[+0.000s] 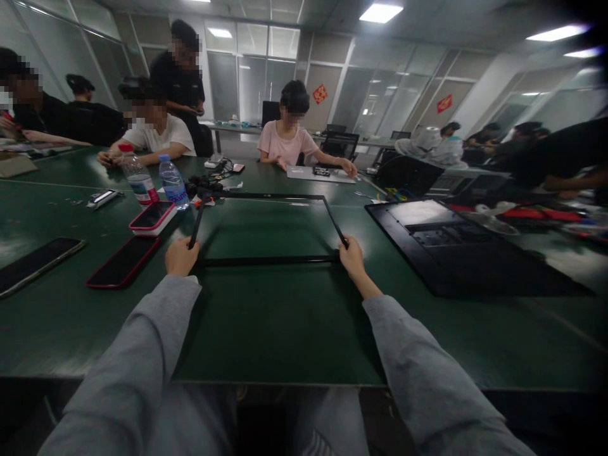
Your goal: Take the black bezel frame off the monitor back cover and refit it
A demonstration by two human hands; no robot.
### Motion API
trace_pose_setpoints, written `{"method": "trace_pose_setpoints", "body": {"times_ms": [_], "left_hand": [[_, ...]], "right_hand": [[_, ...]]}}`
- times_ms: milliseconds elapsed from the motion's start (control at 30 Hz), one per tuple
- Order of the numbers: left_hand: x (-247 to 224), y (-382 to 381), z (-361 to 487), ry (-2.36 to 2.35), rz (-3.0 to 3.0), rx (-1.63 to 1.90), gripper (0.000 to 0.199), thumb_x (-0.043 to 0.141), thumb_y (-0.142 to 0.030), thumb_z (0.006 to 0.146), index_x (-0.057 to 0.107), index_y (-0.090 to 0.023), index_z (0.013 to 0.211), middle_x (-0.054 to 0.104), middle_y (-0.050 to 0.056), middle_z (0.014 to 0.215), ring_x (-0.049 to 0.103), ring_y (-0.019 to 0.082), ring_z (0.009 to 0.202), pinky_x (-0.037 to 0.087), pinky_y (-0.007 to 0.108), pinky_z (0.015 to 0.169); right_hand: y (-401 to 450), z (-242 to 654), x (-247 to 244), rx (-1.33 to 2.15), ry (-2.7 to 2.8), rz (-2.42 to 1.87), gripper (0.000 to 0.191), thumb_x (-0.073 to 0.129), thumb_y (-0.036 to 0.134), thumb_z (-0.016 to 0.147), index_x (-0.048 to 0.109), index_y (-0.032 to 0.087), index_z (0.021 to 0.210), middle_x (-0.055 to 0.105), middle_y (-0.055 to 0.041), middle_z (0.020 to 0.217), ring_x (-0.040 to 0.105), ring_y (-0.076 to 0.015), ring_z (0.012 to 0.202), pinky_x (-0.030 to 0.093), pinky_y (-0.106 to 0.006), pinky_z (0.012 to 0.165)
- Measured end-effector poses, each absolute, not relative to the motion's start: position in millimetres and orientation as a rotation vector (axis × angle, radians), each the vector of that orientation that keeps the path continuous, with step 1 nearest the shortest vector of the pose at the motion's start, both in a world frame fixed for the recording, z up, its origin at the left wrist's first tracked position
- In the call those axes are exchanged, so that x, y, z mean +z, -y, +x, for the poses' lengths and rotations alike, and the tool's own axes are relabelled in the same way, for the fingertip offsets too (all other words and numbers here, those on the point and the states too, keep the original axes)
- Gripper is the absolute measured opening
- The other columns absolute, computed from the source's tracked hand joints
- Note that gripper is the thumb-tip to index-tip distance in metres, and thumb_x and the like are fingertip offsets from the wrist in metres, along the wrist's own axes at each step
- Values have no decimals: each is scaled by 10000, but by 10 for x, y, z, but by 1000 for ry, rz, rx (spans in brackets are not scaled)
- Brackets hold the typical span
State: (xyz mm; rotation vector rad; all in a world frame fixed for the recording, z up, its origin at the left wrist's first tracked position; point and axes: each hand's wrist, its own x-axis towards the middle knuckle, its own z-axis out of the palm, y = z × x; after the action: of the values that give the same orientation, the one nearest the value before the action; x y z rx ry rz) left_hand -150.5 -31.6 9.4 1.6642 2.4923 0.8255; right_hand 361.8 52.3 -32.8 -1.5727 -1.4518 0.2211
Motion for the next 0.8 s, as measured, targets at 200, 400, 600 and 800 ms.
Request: {"method": "trace_pose_setpoints", "body": {"times_ms": [200, 400, 600, 800], "left_hand": [[45, 295, -1531, -2483, 1693, 716, 479, 480, -515, 907, 760, -194, 1127, 672, 176, 1160, 635, 347, 1061, 494, 428, 849], [28, 285, -1540, -2499, 1716, 689, 466, 484, -518, 904, 763, -215, 1122, 691, 165, 1159, 643, 342, 1057, 503, 417, 830], [40, 286, -1534, -2516, 1737, 654, 447, 497, -523, 898, 770, -243, 1114, 706, 144, 1123, 654, 320, 1024, 502, 389, 812], [33, 285, -1548, -2513, 1743, 634, 466, 494, -525, 902, 755, -237, 1159, 687, 149, 1154, 648, 316, 1032, 498, 387, 818]], "right_hand": [[-575, 3665, -392, 147, 1453, -1623, 391, 524, 343, 814, 683, 147, 1113, 612, -146, 1048, 571, -283, 1028, 438, -519, 1037], [-578, 3667, -407, 93, 1476, -1681, 363, 535, 324, 802, 709, 139, 1062, 619, -153, 1016, 555, -283, 1012, 446, -505, 1016], [-576, 3667, -416, 49, 1508, -1654, 354, 535, 371, 822, 718, 157, 1037, 626, -135, 955, 556, -275, 960, 456, -506, 981], [-586, 3669, -417, 72, 1514, -1692, 352, 531, 288, 777, 719, 138, 1035, 611, -143, 971, 554, -284, 1006, 445, -506, 1010]]}}
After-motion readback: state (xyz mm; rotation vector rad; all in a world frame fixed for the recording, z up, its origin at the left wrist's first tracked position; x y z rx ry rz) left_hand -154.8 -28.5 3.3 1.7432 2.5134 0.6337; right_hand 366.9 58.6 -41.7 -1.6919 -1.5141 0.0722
